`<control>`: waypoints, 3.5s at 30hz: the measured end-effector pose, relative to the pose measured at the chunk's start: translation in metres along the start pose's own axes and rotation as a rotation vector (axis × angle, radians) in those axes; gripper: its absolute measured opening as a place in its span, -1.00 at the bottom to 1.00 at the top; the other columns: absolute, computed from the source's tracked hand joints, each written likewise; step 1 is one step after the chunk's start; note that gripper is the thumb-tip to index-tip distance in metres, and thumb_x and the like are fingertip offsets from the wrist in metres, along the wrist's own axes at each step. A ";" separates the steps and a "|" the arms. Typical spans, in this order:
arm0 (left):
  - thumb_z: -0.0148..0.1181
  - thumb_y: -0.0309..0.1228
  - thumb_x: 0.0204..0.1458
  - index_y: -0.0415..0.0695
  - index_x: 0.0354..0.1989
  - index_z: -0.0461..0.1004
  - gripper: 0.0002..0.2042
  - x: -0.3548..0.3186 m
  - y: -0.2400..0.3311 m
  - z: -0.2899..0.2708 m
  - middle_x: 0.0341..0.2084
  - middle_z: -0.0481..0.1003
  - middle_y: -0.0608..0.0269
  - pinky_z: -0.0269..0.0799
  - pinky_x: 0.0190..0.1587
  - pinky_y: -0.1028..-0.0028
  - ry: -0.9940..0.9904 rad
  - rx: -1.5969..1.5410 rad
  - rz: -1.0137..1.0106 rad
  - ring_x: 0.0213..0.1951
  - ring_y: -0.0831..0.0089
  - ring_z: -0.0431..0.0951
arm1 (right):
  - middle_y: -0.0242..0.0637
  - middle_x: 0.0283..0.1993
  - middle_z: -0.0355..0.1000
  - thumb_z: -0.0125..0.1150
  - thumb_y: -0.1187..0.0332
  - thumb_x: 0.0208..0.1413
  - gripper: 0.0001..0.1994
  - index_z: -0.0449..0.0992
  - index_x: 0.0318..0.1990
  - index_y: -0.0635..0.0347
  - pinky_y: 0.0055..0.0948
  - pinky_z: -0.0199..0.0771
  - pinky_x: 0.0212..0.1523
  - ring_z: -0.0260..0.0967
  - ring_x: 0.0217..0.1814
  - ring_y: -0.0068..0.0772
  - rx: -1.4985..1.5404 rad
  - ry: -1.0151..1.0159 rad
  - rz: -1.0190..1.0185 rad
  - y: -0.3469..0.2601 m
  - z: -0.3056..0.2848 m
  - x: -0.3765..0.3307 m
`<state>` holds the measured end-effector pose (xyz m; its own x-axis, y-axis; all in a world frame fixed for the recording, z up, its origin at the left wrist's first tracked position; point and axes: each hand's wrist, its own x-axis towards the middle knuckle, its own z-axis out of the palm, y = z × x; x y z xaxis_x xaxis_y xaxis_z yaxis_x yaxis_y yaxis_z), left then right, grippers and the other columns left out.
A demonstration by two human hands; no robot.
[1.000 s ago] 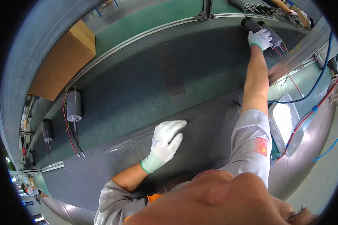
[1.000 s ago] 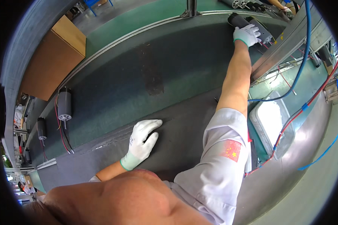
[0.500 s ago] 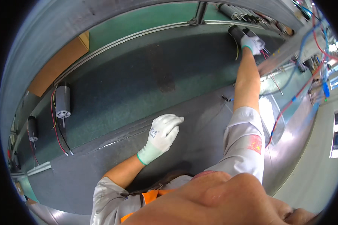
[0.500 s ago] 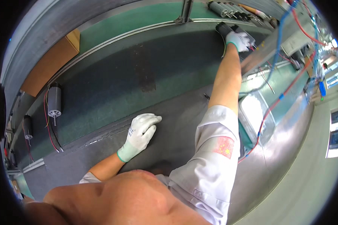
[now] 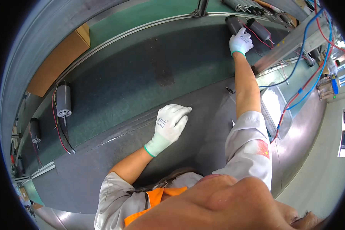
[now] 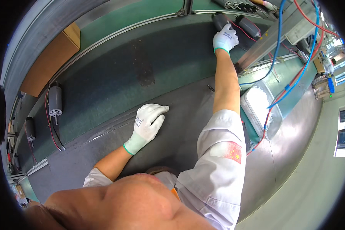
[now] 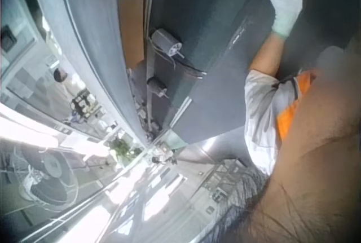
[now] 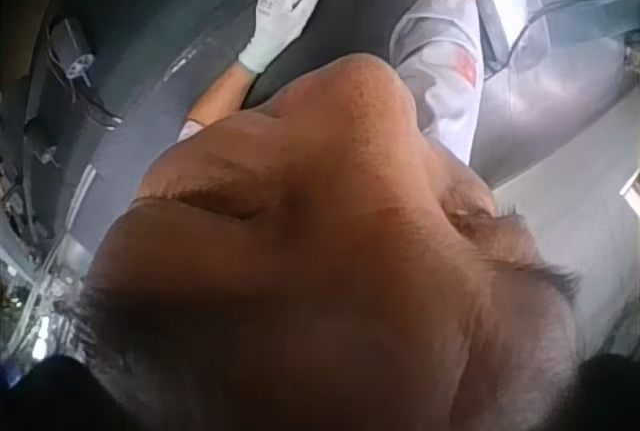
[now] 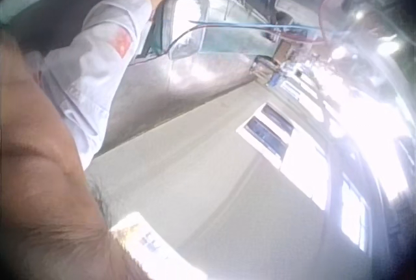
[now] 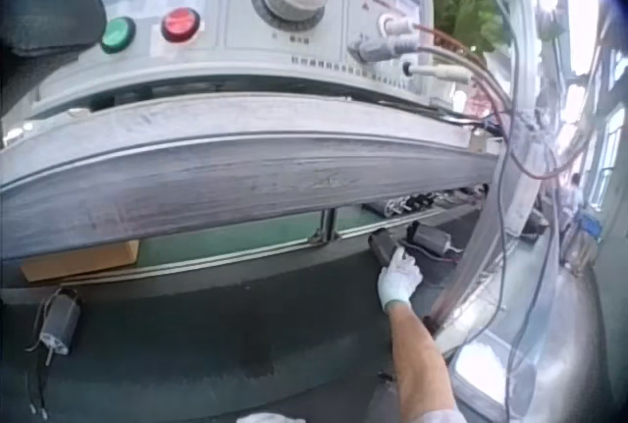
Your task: The person assembles small electric motors on a workbench. They use pliers to strip and twist wires, connect them to the motor terminals, and test the connections with a multimeter. The person handles multiple motors sequentially, repeating the wiring and testing process for each unit.
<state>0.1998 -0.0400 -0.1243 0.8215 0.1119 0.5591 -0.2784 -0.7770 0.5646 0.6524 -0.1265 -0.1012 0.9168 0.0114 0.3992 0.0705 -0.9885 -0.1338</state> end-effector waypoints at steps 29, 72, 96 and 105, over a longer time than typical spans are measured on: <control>0.14 -0.33 0.21 -0.19 0.25 0.43 -0.56 -0.098 0.025 -0.082 0.21 0.46 0.02 0.22 0.38 0.16 0.034 0.107 -0.171 0.29 0.06 0.38 | -0.19 -0.52 0.49 0.26 0.34 0.17 -0.40 0.37 0.40 0.01 -0.23 0.45 -0.47 0.46 -0.56 -0.22 0.875 -0.474 -1.027 0.085 -0.245 -0.497; -0.09 -0.22 0.39 -0.14 0.06 0.53 -0.67 -0.139 0.058 -0.105 -0.13 0.61 -0.06 0.55 -0.13 0.12 -0.495 0.367 -0.396 -0.16 -0.06 0.63 | 0.05 -0.05 0.62 0.06 0.36 0.20 -0.70 0.66 -0.03 0.21 -0.07 0.57 0.10 0.60 0.04 0.04 -0.046 -0.104 -0.292 0.278 -0.069 -0.131; 0.18 0.13 0.24 -0.24 -0.34 0.56 -0.45 -0.050 0.076 -0.161 -0.69 0.45 0.26 0.26 -0.77 0.51 -1.185 -0.219 -1.104 -0.78 0.60 0.38 | -0.11 -0.21 0.58 0.18 0.53 0.30 -0.80 0.53 0.00 0.47 -0.60 0.52 -0.40 0.52 -0.37 -0.54 1.364 -0.459 -0.188 0.169 -0.250 -0.298; 0.17 0.06 0.25 -0.31 -0.36 0.60 -0.46 -0.058 0.072 -0.176 -0.73 0.44 0.22 0.16 -0.82 0.57 -1.103 -0.462 -1.214 -0.84 0.62 0.31 | -0.04 0.01 0.59 0.29 0.53 0.23 -0.78 0.52 0.00 0.34 -0.44 0.67 -0.19 0.63 -0.11 -0.30 1.766 -1.112 -0.065 0.076 -0.244 -0.504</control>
<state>0.0444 0.0068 -0.0090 0.5283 -0.1448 -0.8366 0.7745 -0.3214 0.5448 0.0997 -0.2438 -0.0918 0.6442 0.7624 -0.0611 -0.2984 0.1770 -0.9379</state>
